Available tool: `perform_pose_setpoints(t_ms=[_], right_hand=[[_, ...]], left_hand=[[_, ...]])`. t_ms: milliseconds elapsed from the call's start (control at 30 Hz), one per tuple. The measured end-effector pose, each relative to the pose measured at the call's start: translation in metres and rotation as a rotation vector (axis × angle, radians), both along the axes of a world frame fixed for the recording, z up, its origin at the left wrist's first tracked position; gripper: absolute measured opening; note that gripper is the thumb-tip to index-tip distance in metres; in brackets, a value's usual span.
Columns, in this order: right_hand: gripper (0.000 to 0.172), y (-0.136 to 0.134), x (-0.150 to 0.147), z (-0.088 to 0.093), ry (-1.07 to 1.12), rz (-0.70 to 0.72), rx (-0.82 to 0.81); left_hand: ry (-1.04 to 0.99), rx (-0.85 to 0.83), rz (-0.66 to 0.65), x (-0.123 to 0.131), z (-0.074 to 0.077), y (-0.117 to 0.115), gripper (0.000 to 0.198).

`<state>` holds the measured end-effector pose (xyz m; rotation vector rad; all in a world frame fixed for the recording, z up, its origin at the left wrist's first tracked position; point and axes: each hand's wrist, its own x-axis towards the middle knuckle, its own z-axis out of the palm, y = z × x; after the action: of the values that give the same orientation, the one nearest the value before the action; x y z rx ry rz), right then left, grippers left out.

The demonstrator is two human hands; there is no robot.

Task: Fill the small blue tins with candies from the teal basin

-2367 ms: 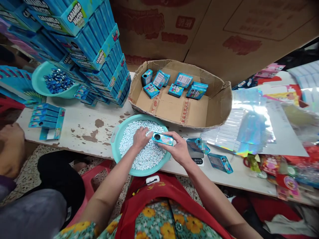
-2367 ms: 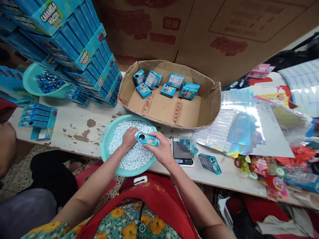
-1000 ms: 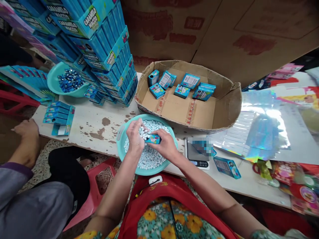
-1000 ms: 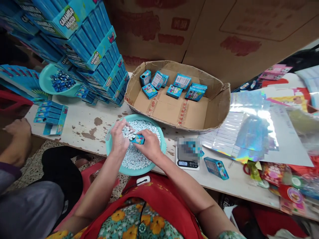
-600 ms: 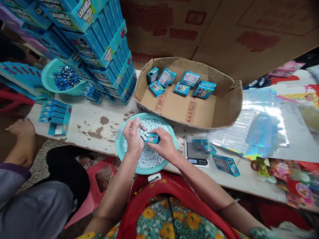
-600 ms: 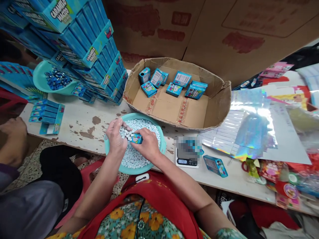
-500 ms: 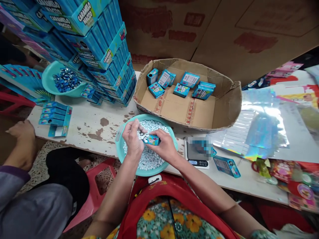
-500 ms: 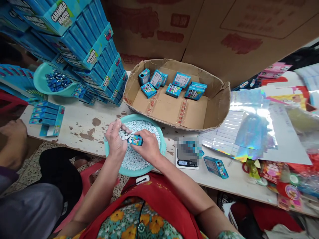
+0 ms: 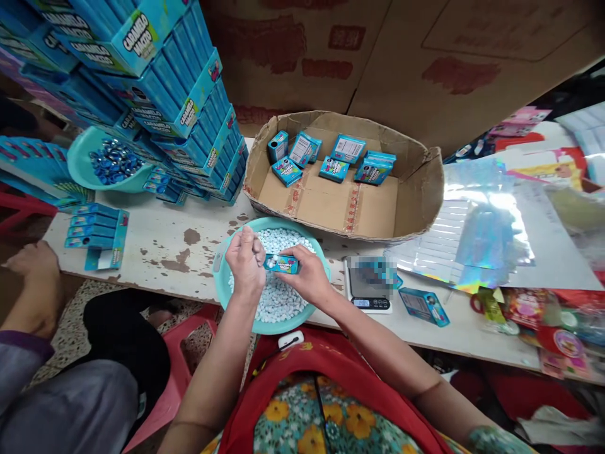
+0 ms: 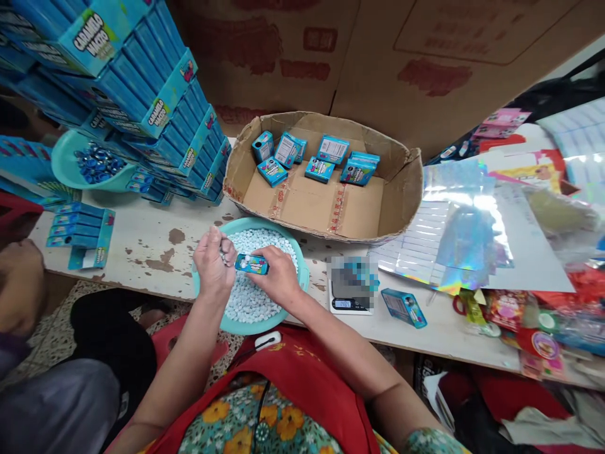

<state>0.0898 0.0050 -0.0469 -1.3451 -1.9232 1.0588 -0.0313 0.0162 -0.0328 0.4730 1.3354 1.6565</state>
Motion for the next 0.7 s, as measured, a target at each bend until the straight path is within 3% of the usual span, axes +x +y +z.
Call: perform_pose_setpoints(t_ms=[200, 300, 400, 500, 600, 700], right_hand=[[0.025, -0.004, -0.006, -0.001, -0.102, 0.011, -0.023], [0.029, -0.005, 0.0, -0.003, -0.093, -0.003, -0.016], [0.031, -0.006, 0.014, -0.005, -0.035, -0.046, -0.003], [0.032, -0.012, 0.031, -0.004, 0.082, -0.064, 0.009], [0.034, -0.023, 0.049, -0.003, 0.179, -0.071, 0.001], [0.035, -0.038, 0.068, -0.002, 0.245, -0.074, -0.004]], left_hand=[[0.467, -0.067, -0.233, 0.002, -0.01, -0.005, 0.028], [0.601, -0.091, -0.279, 0.003, -0.008, -0.01, 0.024], [0.4, -0.101, -0.239, -0.001, -0.001, -0.012, 0.023], [-0.04, -0.129, -0.237, -0.01, -0.002, -0.011, 0.023], [-0.254, -0.259, -0.16, -0.016, -0.02, -0.01, 0.025], [-0.183, -0.477, -0.203, -0.013, -0.046, -0.014, 0.024]])
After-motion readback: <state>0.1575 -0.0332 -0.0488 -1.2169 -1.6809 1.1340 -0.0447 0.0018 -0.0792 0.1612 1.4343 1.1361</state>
